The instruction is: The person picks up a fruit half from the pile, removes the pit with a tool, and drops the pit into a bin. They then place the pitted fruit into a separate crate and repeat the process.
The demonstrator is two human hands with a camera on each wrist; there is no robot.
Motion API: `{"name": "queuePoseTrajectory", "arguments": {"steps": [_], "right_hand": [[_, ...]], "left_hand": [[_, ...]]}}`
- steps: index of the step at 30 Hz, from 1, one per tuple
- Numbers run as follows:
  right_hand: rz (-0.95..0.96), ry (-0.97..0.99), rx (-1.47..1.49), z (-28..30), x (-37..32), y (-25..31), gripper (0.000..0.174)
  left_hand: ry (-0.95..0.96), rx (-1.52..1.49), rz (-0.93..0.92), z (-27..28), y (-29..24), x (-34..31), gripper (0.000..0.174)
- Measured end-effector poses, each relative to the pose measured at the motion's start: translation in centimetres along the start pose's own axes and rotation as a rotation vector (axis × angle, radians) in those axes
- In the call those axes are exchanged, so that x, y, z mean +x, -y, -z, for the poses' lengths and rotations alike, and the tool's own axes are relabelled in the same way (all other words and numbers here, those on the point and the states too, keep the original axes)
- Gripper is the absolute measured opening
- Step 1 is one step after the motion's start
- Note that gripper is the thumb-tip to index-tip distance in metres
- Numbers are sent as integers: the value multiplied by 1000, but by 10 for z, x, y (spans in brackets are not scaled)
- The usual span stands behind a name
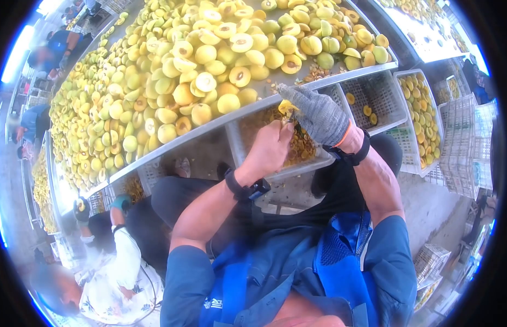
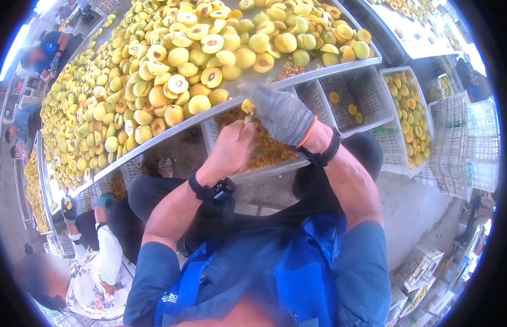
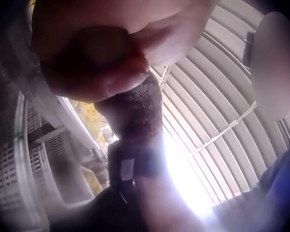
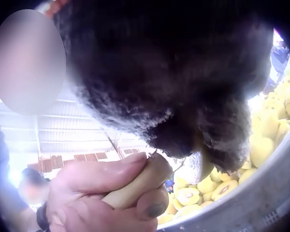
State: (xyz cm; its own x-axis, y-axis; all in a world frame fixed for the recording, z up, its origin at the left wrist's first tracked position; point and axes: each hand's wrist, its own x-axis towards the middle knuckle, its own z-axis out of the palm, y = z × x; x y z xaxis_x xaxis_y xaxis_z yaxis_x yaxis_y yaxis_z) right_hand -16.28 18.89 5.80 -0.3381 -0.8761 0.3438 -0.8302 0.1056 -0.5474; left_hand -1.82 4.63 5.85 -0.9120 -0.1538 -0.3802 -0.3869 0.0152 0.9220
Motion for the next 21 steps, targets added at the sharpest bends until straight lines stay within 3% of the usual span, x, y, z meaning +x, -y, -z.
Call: {"name": "queuePoseTrajectory", "arguments": {"steps": [2,4,6,14,21], "right_hand": [[-11,44,-52,0,-1,-3,66],[-3,53,-9,3,0,-4,67],[-7,17,8,3,1,-1,67],[-31,-78,199,2,3,-5,59],[-143,60,357,13,7,1,49]], "left_hand": [[-151,377,-578,3,56,31,33],[-90,237,-536,4,37,27,34],[168,-401,147,6,-5,1,36],[188,-433,204,16,-22,-4,37],[339,-423,262,38,-23,-7,41]]}}
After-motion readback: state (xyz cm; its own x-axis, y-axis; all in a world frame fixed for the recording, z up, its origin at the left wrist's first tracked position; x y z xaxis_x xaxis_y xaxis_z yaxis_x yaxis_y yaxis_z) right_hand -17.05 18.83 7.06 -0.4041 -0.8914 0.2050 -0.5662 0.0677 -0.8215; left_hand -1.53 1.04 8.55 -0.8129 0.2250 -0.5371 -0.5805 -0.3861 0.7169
